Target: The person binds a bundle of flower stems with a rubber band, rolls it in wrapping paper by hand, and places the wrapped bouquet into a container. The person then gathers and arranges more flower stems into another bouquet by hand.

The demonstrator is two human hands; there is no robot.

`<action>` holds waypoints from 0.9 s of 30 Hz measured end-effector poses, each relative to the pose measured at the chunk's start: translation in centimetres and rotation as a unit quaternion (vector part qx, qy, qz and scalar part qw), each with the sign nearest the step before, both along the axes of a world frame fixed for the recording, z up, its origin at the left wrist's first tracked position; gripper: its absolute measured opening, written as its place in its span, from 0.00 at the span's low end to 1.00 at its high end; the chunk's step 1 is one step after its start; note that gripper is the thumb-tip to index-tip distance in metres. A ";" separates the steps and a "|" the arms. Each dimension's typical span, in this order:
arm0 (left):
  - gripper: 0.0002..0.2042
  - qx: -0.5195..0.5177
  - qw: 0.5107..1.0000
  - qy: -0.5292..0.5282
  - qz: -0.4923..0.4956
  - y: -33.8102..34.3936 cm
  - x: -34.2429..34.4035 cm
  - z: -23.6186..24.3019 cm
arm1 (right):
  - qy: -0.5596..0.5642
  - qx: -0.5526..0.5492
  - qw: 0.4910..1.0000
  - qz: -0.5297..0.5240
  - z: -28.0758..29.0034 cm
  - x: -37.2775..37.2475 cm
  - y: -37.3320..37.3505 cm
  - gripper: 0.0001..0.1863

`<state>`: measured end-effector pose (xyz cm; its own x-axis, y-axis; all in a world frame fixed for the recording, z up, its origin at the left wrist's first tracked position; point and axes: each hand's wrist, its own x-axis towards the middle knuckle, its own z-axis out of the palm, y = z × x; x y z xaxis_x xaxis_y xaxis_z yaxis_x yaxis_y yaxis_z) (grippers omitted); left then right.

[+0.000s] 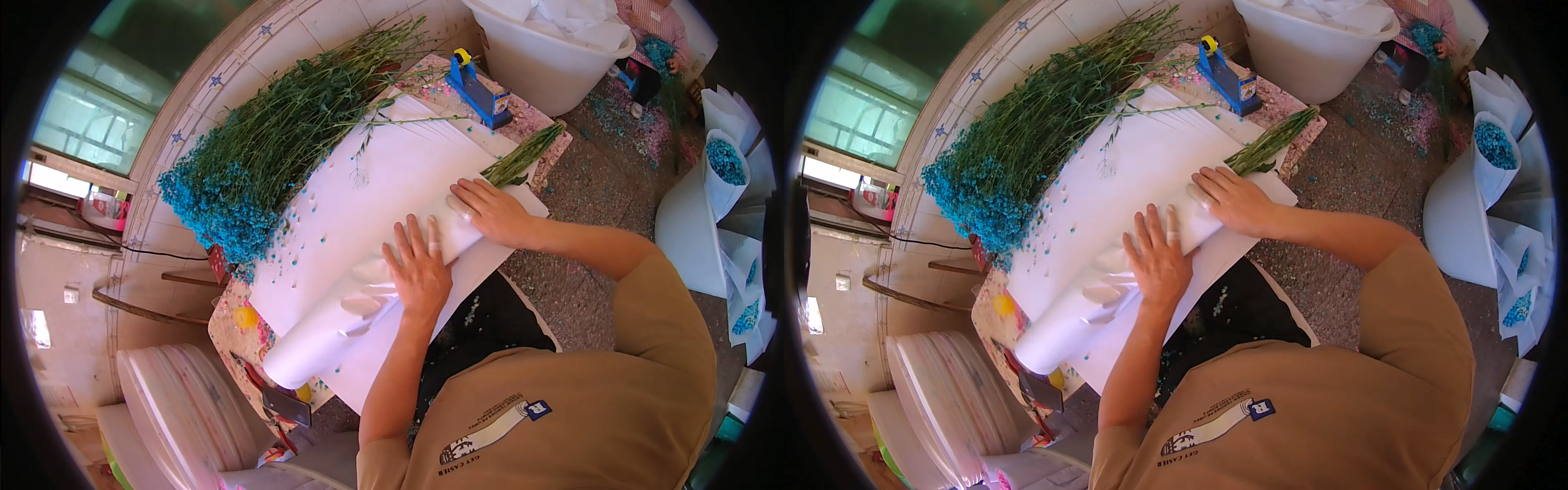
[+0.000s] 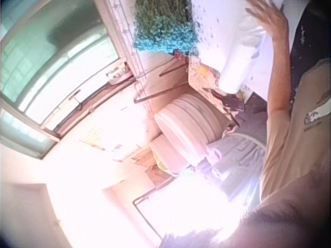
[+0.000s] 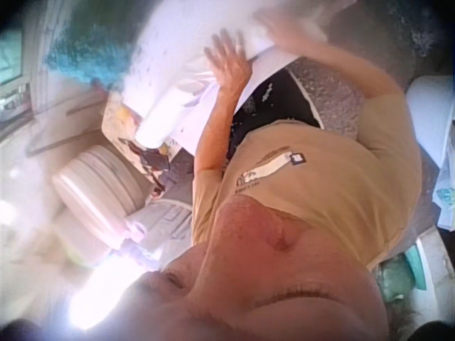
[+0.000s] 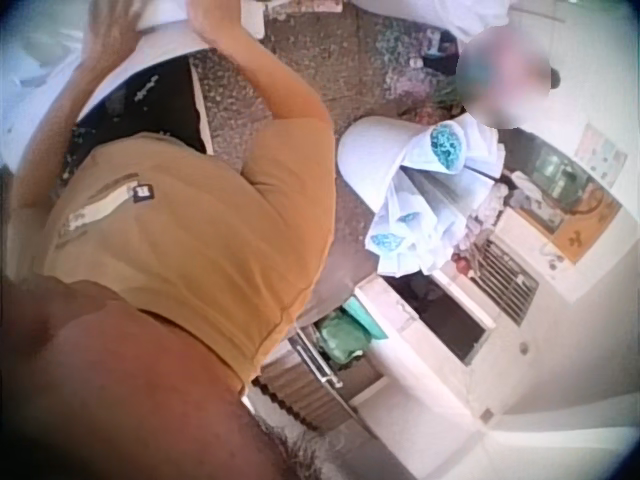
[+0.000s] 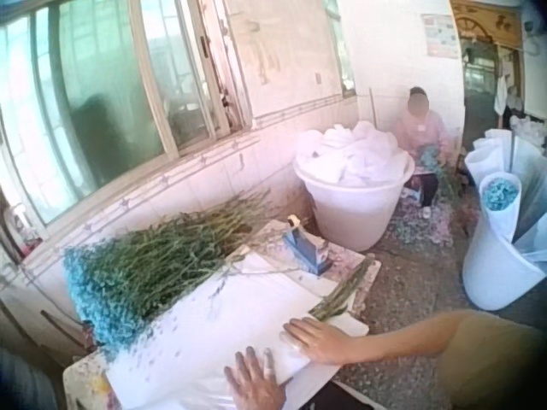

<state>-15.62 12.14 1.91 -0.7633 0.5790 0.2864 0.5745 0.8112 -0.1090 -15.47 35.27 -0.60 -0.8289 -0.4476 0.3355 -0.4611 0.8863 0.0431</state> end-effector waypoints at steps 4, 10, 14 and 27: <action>0.41 0.017 1.000 -0.001 -0.010 0.0 1.3 -0.4 | -0.005 0.014 1.000 0.017 0.0 1.1 0.6 0.32; 0.42 -0.043 0.995 -0.068 -0.056 -0.3 -3.3 2.3 | -0.045 0.001 0.997 0.058 2.7 -2.6 1.2 0.38; 0.39 -0.045 0.987 -0.115 -0.107 -1.0 -7.9 3.9 | -0.169 0.019 0.983 0.067 5.2 -6.3 1.7 0.37; 0.41 -0.101 0.975 -0.004 -0.196 -1.8 -9.4 1.2 | -0.238 0.029 0.968 0.079 5.8 -7.6 1.7 0.52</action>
<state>-25.06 10.38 3.11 -0.4741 0.8706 0.1318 0.8375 0.4921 -0.2378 -23.03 36.96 5.23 -0.8028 -0.5883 -0.0967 -0.5708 0.8052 -0.1607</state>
